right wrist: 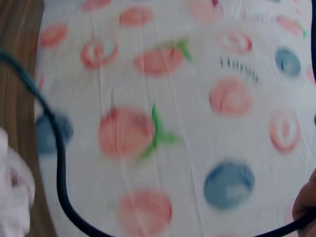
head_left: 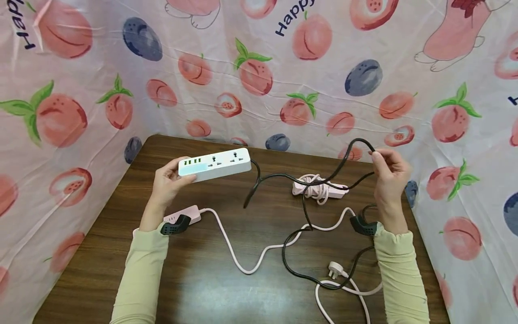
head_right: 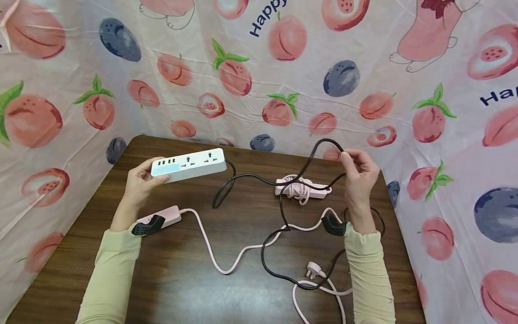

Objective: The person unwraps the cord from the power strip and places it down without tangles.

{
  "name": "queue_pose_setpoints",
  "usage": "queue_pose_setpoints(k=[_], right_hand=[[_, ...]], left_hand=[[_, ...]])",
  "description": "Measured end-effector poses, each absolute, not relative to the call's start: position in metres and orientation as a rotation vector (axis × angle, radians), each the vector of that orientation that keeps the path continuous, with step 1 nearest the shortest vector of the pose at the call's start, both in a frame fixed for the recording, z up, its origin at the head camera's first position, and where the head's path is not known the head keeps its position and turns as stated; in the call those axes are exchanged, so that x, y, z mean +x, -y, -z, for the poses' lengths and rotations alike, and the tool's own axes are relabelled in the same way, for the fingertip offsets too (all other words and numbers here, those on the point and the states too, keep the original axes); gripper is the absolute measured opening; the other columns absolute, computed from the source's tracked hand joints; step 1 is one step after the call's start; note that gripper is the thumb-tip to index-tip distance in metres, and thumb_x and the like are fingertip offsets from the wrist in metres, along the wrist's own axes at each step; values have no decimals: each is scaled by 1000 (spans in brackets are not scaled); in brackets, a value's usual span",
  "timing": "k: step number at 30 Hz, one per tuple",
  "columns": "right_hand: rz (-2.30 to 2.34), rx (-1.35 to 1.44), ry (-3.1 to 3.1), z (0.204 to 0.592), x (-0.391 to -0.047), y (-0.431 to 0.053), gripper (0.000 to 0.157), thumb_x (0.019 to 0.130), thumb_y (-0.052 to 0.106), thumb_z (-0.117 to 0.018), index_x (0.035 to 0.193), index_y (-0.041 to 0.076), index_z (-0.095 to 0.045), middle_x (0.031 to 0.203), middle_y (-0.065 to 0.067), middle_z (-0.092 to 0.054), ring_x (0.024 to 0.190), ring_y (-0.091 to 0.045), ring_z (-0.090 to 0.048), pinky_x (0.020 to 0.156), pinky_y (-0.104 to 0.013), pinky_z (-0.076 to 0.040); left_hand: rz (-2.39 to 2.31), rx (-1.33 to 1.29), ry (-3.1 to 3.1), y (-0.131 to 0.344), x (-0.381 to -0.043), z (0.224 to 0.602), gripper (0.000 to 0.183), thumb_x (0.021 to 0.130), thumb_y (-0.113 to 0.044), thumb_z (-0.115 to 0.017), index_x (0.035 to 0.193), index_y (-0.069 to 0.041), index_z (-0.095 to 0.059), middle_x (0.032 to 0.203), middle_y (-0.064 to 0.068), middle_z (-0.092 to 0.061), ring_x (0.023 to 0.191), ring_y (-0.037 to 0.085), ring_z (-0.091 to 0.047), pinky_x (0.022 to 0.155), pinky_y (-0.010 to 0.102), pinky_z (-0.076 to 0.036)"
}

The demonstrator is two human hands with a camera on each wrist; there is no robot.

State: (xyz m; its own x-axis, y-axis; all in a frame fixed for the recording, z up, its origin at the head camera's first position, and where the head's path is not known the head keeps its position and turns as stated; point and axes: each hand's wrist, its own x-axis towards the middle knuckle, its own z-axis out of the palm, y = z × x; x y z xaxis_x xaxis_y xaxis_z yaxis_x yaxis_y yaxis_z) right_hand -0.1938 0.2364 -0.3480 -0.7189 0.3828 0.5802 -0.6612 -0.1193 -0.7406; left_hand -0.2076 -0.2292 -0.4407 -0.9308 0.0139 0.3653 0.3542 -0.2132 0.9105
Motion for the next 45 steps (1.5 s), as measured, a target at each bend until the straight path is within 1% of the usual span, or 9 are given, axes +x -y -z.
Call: queue_pose_setpoints(k=[6, 12, 16, 19, 23, 27, 35, 40, 45], right_hand=[[-1783, 116, 1577, 368, -177, -293, 9, 78, -16, -60, 72, -12, -65, 56, 1, -58, 48, -4, -40, 45, -14, -28], [-1381, -170, 2036, 397, -160, -338, 10, 80, -10, -61, 71, -9, -65, 51, 16, -52, 46, 4, -40, 44, -12, -30], [-1119, -190, 2267, 417, -148, -359, 8, 80, -6, -66, 73, -8, -66, 54, 26, -49, 47, 8, -38, 44, -9, -29], [-985, -175, 2392, 428, -138, -368, 7, 80, -1, -68, 75, -7, -67, 55, 28, -48, 48, 8, -38, 45, -10, -30], [-801, -98, 2604, 438, -129, -373, 8, 81, 6, -69, 78, -1, -70, 58, 12, -58, 50, 5, -39, 46, -16, -31], [-718, 30, 2774, 447, -125, -370, 8, 83, 9, -69, 81, 1, -71, 63, -7, -63, 51, -1, -40, 45, -22, -33], [-675, 40, 2922, 458, -124, -361, 9, 84, 13, -70, 81, 4, -71, 66, -9, -65, 55, -17, -50, 50, -34, -38], [-646, 21, 2968, 460, -124, -355, 9, 83, 15, -70, 82, 6, -72, 68, -9, -65, 56, -19, -50, 48, -33, -37], [-628, 66, 2975, 461, -123, -348, 7, 81, 14, -72, 81, 7, -72, 72, -10, -68, 63, -30, -60, 52, -43, -44]], left_hand=[[2226, -267, 1755, 255, -208, 445, 44, 73, 27, -60, 110, 3, -63, 99, 2, -64, 87, 10, -60, 71, 16, -52], [2188, -148, 1806, 279, -207, 457, 39, 76, 20, -63, 111, 3, -63, 99, 0, -64, 86, 9, -61, 71, 15, -52], [2193, -139, 1849, 293, -205, 470, 41, 76, 21, -62, 112, 2, -62, 100, -1, -64, 87, 7, -60, 70, 13, -51], [2223, -164, 1870, 305, -203, 480, 45, 76, 25, -59, 114, 2, -60, 100, -2, -63, 88, 6, -60, 70, 13, -51], [2255, -149, 1905, 320, -199, 492, 47, 75, 26, -59, 115, 0, -60, 100, -3, -63, 87, 4, -60, 70, 12, -50], [2247, -55, 2017, 329, -196, 505, 45, 77, 18, -64, 116, -5, -59, 99, -7, -63, 86, 1, -61, 70, 11, -49], [2143, 47, 2249, 332, -195, 522, 44, 81, 5, -69, 121, -5, -54, 97, -14, -61, 86, -5, -60, 69, 9, -48], [2063, 103, 2339, 335, -195, 529, 47, 80, 1, -71, 123, -1, -52, 96, -19, -60, 85, -8, -58, 70, 7, -47], [1863, 118, 2515, 339, -195, 536, 51, 81, -6, -72, 126, 4, -48, 96, -23, -55, 86, -9, -54, 69, 7, -46]])
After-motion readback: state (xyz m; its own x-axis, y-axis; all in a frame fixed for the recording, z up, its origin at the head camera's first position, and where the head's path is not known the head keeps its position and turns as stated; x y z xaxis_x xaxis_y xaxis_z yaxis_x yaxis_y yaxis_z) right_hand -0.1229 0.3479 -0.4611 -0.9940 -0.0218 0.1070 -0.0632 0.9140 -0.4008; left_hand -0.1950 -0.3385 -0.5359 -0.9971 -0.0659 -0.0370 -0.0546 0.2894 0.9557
